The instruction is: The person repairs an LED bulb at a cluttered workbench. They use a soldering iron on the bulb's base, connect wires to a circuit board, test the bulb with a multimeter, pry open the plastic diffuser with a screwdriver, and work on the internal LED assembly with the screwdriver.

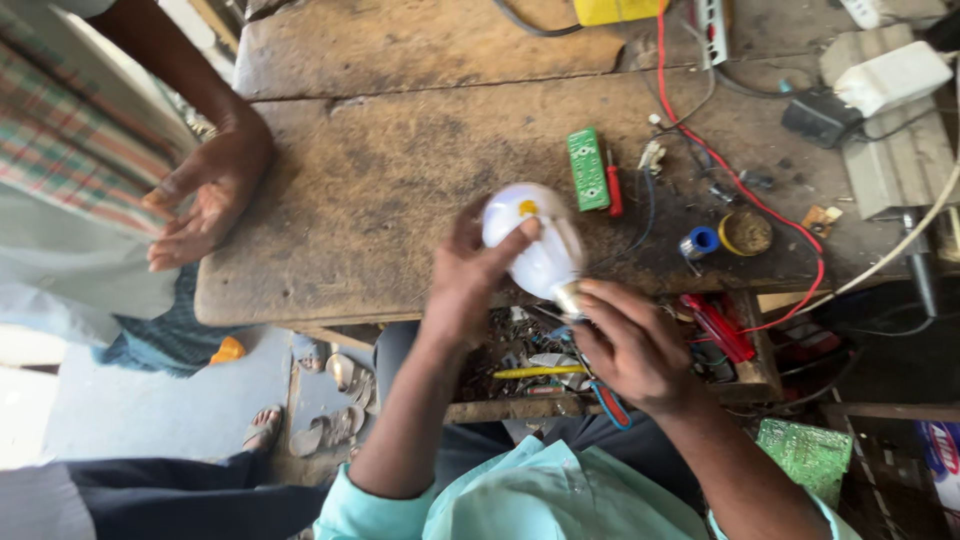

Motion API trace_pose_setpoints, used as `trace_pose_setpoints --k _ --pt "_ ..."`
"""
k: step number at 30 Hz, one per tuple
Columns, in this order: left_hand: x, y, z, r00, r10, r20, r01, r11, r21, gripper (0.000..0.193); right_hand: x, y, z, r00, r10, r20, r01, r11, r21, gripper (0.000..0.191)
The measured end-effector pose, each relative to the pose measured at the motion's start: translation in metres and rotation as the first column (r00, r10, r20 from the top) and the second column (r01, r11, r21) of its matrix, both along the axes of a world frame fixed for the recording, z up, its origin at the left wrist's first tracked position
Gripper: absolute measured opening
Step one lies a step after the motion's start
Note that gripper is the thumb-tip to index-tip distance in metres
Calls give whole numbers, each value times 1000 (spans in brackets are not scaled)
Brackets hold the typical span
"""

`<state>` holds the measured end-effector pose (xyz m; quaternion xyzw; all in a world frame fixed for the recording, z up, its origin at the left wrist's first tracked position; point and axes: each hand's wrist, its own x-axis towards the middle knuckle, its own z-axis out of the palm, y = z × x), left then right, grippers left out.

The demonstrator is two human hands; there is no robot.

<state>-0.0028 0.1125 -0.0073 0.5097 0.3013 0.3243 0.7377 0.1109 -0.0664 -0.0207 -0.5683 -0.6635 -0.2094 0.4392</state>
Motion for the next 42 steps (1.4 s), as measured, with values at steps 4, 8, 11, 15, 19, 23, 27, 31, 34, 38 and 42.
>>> trace_pose_setpoints --k 4,8,11,15,19,23,27,31,34,38,42 --pt "-10 30 1 992 129 -14 -126 984 123 84 2 8 11 995 -72 -62 65 991 -114 45" --pt "-13 61 2 957 285 -59 -266 938 220 78 13 16 25 986 -167 16 162 925 -344 56" --pt "-6 77 0 932 362 27 -342 851 398 79 22 22 27 982 -161 98 187 883 -430 53" --pt "3 82 -9 830 540 -142 -313 660 683 85 31 16 21 980 -106 166 176 849 -498 39" --pt "7 77 -18 772 601 -207 -250 587 770 88 39 1 23 978 -77 193 164 853 -495 27" --pt "6 80 -26 758 611 -226 -216 562 799 89 58 -15 47 918 -177 355 294 904 -309 19" --pt "4 87 -35 678 682 -272 -131 477 869 89 96 -9 72 711 -441 547 516 857 20 19" --pt "6 88 -40 663 704 -254 -136 447 884 89 130 7 90 646 -603 469 677 736 14 12" --pt "8 90 -37 651 698 -299 -126 488 864 89 144 16 105 770 -620 152 636 728 -257 21" --pt "8 85 -32 655 717 -241 -163 445 881 83 145 23 116 874 -385 -296 355 923 -152 10" --pt "7 87 -29 658 720 -220 -169 426 889 80 151 7 123 748 -529 401 497 847 190 17"
